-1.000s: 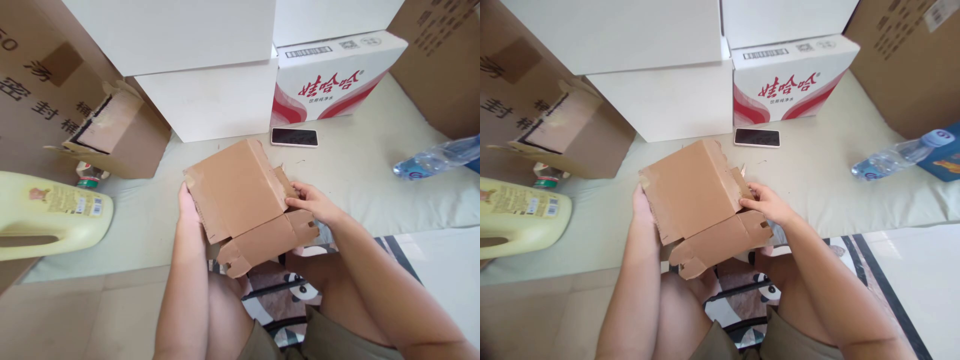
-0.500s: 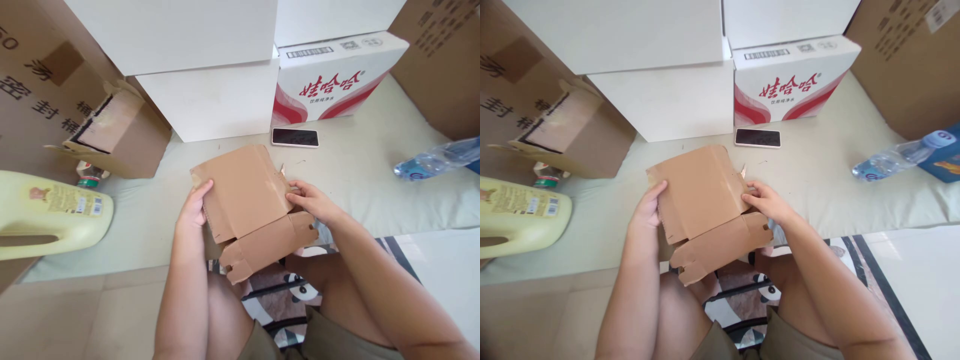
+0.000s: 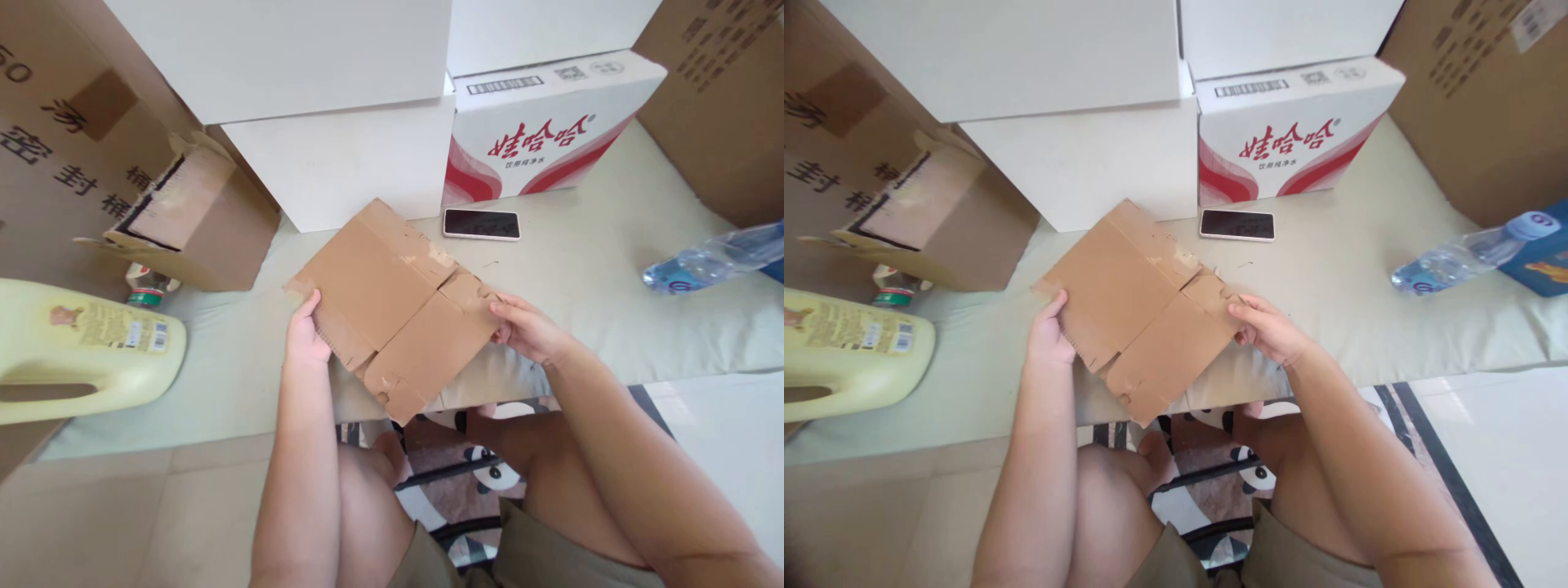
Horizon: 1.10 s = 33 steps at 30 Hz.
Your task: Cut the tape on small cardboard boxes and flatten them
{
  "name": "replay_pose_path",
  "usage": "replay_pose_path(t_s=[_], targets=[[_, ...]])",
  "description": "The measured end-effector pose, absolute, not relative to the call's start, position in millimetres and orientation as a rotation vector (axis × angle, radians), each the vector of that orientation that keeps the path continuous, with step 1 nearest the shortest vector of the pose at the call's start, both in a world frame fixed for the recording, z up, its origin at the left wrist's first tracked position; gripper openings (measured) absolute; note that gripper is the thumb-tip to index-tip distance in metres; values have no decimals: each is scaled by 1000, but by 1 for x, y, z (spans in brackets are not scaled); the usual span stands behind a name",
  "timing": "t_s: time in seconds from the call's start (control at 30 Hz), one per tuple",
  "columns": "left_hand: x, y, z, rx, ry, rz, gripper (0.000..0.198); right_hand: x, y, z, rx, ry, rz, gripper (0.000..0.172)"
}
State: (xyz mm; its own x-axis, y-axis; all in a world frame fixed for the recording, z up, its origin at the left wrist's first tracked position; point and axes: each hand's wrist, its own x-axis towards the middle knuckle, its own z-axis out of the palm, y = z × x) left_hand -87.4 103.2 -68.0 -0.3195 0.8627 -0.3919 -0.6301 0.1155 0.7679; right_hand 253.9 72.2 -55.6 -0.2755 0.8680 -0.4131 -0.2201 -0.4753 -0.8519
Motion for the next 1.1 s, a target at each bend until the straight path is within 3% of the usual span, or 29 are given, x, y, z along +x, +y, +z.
replay_pose_path(t_s=[0.5,1.1], targets=[[-64,103,-47,130,1361,1527,15,241,70,-57,-1461,-993,1754,51],[-69,106,-52,157,1292,1491,15,244,77,-60,-1339,-740,1610,41]])
